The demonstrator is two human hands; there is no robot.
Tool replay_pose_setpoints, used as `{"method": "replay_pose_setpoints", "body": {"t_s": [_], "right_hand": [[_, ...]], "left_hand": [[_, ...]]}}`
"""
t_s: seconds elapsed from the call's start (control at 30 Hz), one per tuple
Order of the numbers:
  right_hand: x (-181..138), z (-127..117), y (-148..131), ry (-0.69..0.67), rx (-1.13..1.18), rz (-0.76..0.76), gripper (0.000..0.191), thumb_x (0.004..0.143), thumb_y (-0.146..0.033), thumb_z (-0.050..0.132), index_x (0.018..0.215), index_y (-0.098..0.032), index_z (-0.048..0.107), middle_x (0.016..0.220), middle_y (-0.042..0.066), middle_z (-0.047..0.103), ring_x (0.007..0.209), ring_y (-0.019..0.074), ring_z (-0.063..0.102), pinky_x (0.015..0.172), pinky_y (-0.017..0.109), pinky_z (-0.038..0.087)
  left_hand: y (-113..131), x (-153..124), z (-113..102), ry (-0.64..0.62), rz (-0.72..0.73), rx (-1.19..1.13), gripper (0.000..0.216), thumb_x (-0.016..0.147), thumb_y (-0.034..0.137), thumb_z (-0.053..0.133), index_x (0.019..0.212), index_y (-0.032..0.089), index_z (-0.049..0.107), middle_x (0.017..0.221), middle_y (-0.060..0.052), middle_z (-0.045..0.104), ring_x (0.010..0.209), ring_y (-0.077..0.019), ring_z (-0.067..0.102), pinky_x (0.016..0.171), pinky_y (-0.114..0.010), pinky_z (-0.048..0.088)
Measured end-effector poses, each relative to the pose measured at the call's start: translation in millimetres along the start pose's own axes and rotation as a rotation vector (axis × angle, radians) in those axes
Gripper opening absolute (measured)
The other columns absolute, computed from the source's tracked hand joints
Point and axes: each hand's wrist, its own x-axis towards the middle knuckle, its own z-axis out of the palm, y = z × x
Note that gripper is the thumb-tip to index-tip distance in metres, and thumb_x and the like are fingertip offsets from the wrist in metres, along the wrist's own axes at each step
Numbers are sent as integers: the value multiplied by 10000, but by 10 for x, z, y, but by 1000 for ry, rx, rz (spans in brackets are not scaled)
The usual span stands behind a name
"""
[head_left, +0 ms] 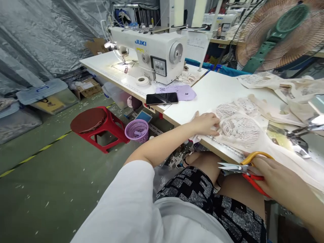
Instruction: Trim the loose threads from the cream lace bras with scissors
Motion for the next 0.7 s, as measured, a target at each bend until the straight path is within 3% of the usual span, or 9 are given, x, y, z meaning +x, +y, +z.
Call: {"method": "replay_pose_setpoints", "body": {"t_s": [0.1, 0.2, 0.27, 0.33, 0.4, 0.53, 0.7], "right_hand": [[10, 68, -136, 64, -48, 29, 162, 892, -203, 356, 756, -220, 441, 696, 65, 601, 644, 242, 591, 544, 332, 447], [-2, 158, -252, 134, -70, 123, 179, 886, -123, 361, 794, -164, 509, 778, 114, 617, 745, 271, 576, 646, 373, 443], [-1, 211, -305, 178, -75, 194, 183, 872, -82, 382, 792, -146, 534, 819, 131, 621, 774, 271, 564, 679, 375, 434], [14, 250, -336, 216, -60, 256, 197, 864, -58, 391, 782, -148, 547, 821, 124, 620, 778, 260, 553, 696, 365, 429], [32, 278, -343, 258, -25, 297, 220, 851, -34, 387, 774, -157, 552, 802, 113, 617, 775, 250, 544, 703, 355, 426], [19, 297, -343, 333, 98, 343, 246, 774, -1, 372, 706, -191, 514, 708, 91, 590, 705, 239, 523, 639, 339, 421], [-117, 40, -553, 381, 356, 407, 197, 617, -43, 410, 691, -223, 448, 662, 50, 563, 612, 206, 522, 531, 312, 434]], "left_hand": [[-8, -214, 3, 85, -24, 47, 293, 825, 424, 538, 1012, 204, 584, 1312, -109, 488, 1267, -284, 395, 1046, -681, 171], [38, -593, 124, 396, 10, 7, 192, 856, 312, 503, 965, 188, 601, 1192, -121, 581, 1149, -245, 519, 1024, -529, 355], [94, -876, 272, 643, 82, -113, 162, 877, 231, 435, 872, 195, 593, 953, -85, 659, 951, -193, 609, 871, -384, 490], [158, -1113, 453, 739, 117, -213, 145, 864, 185, 442, 809, 208, 574, 823, -45, 664, 807, -166, 627, 757, -325, 516], [224, -1255, 644, 677, 68, -323, 164, 855, 187, 446, 741, 213, 561, 748, -27, 650, 724, -157, 620, 670, -295, 515], [323, -1228, 951, 379, -126, -549, 241, 837, 312, 466, 661, 196, 584, 716, -53, 643, 698, -189, 618, 647, -324, 518], [397, -971, 1023, 241, -188, -647, 284, 854, 427, 489, 885, 194, 650, 837, -65, 689, 802, -221, 651, 723, -368, 548]]}}
